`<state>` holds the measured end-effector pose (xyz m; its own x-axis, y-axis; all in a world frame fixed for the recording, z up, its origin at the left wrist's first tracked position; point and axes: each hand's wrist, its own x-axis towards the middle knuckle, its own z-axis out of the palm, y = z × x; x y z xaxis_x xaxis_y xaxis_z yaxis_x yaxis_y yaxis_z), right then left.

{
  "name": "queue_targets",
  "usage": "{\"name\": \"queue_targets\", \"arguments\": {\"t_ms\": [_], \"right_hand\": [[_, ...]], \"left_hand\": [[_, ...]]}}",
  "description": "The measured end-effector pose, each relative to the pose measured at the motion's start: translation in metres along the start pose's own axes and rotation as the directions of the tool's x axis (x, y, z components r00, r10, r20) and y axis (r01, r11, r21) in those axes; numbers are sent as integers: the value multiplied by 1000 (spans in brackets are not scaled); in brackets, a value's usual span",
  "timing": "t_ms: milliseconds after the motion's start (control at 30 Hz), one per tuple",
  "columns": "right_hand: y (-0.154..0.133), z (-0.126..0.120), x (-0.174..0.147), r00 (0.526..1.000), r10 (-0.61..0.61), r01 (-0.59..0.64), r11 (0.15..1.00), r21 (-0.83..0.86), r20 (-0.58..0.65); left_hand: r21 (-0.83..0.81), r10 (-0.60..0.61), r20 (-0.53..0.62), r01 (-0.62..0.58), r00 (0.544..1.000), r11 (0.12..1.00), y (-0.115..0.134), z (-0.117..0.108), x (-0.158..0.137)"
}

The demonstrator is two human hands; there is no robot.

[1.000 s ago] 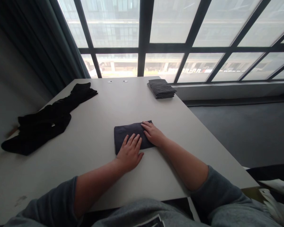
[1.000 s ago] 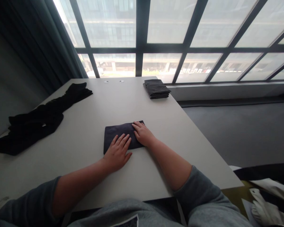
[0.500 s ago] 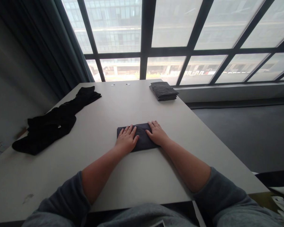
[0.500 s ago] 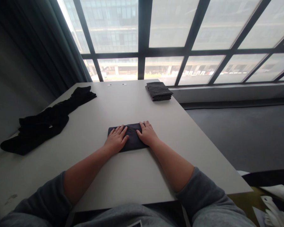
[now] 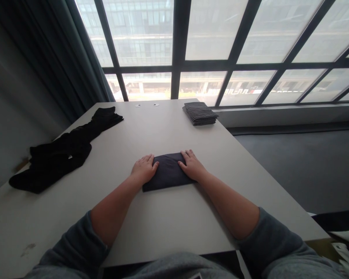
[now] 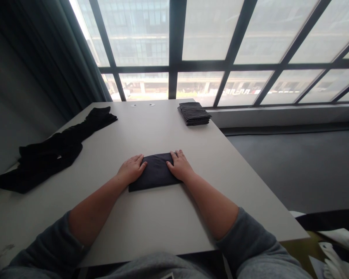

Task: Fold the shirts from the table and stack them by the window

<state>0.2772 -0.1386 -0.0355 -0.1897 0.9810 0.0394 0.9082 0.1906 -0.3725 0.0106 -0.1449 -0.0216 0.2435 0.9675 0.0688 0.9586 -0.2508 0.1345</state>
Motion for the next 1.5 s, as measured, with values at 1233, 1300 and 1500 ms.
{"name": "queue_targets", "arguments": {"t_ms": [1233,1300,1500], "right_hand": [[6,-14,9,982,-56,108,949,297,-179],[9,-14,8,979,-65,139,906,399,-195],[12,-17,7,989,-6,91,814,574,-149]], "left_hand": [[-205,225,181,-187,957,961,23,-16,37],[-222,243,186,-201,952,954,23,-16,37],[-254,279,155,-234,948,938,27,-19,32]]}}
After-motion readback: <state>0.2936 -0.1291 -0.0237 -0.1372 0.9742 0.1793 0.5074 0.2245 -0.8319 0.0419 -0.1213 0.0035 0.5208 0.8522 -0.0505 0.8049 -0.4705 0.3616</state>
